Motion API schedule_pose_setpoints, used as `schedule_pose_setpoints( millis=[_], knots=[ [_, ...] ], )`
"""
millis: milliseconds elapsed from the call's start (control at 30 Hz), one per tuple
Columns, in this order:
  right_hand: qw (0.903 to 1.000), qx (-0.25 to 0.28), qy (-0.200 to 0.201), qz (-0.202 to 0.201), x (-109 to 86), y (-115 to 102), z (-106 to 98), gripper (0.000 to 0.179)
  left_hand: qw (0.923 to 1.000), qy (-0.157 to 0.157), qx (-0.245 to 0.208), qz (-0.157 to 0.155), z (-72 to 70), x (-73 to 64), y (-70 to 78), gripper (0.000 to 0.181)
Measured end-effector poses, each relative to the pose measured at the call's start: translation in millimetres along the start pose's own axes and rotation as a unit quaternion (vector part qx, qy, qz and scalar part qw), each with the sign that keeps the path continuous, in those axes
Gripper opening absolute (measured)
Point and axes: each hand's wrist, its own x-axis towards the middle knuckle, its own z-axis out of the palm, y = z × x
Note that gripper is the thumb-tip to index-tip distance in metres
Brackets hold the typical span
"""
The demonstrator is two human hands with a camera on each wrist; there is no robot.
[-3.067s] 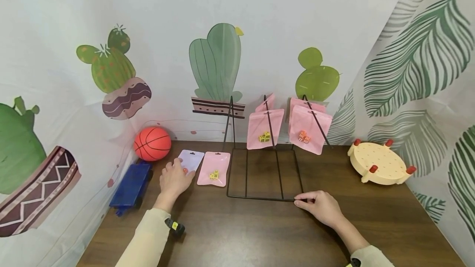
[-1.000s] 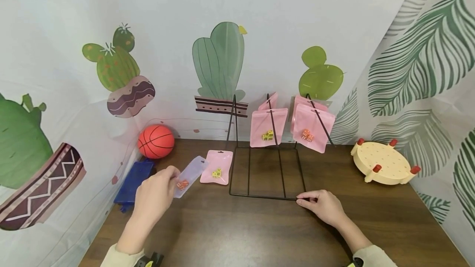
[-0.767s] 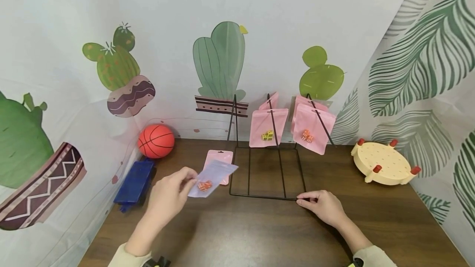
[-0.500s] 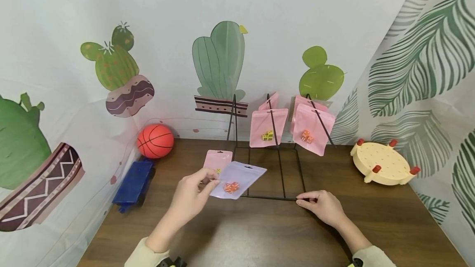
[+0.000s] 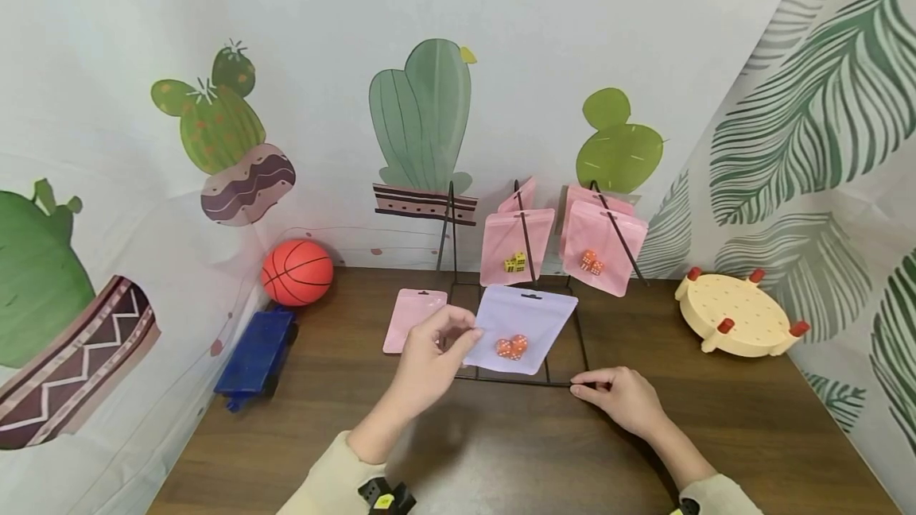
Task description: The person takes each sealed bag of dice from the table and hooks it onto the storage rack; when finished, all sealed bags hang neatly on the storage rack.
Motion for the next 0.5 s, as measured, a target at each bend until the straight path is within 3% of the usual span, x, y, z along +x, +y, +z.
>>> schedule_pose_setpoints(
  millis=[200, 500],
  knots=[
    [1.0000, 0.003, -0.004, 0.004, 0.1, 0, 0, 0.009, 0.9996, 0.002, -0.018, -0.019, 11.4, 4.1, 0.7, 0.006],
    [0.9999, 0.006, -0.008, 0.005, 0.0, 1, -1, 0.010, 0.9991, 0.010, -0.024, -0.034, 15.0, 6.8, -2.6, 0.006]
  ],
)
